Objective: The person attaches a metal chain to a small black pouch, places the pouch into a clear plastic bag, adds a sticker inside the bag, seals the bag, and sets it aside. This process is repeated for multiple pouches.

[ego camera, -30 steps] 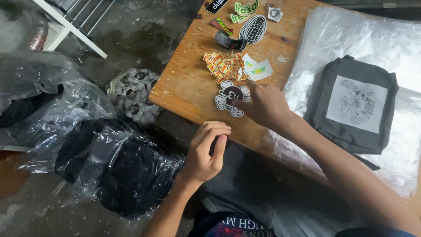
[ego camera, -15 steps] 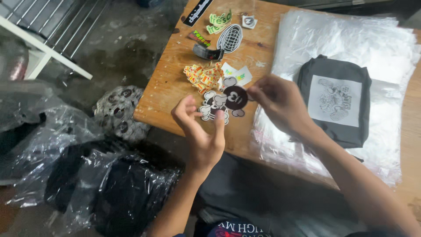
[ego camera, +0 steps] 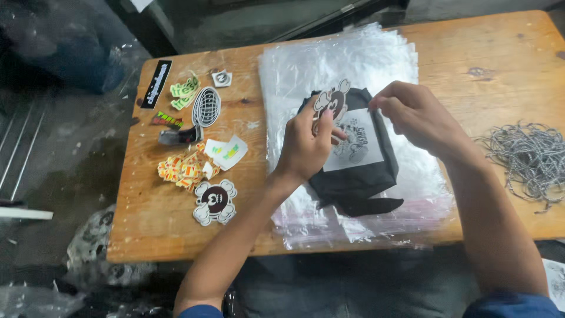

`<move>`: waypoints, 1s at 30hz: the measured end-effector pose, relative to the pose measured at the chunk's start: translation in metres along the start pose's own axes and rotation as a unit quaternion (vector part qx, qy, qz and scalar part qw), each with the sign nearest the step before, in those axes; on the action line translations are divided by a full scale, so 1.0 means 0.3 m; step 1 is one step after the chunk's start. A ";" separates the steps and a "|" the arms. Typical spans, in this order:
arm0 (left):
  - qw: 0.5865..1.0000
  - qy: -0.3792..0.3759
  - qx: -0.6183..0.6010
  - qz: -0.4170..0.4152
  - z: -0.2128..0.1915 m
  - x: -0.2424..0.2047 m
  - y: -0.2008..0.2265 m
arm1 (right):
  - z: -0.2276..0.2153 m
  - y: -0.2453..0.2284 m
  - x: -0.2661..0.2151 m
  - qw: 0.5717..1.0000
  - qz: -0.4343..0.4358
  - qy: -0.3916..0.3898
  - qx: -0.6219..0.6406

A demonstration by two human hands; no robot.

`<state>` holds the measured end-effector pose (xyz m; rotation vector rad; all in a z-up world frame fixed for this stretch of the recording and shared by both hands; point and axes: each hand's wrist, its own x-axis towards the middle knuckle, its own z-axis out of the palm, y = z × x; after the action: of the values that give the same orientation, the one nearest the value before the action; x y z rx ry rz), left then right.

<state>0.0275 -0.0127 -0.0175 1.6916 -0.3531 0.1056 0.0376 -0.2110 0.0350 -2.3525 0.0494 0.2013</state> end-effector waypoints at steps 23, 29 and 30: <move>0.956 -0.004 0.157 0.248 -0.022 -0.039 -0.086 | 0.230 0.144 -0.009 0.916 -0.330 0.164 0.159; 0.953 -0.010 0.155 0.259 -0.023 -0.039 -0.094 | 0.228 0.140 -0.015 0.918 -0.320 0.161 0.168; 0.953 -0.011 0.155 0.259 -0.021 -0.040 -0.094 | 0.230 0.136 -0.014 0.918 -0.320 0.161 0.168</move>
<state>0.0252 -0.0013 -0.0464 1.8706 -0.8275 0.5552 0.0206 -0.1917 -0.0410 -1.9155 -0.4832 -0.4808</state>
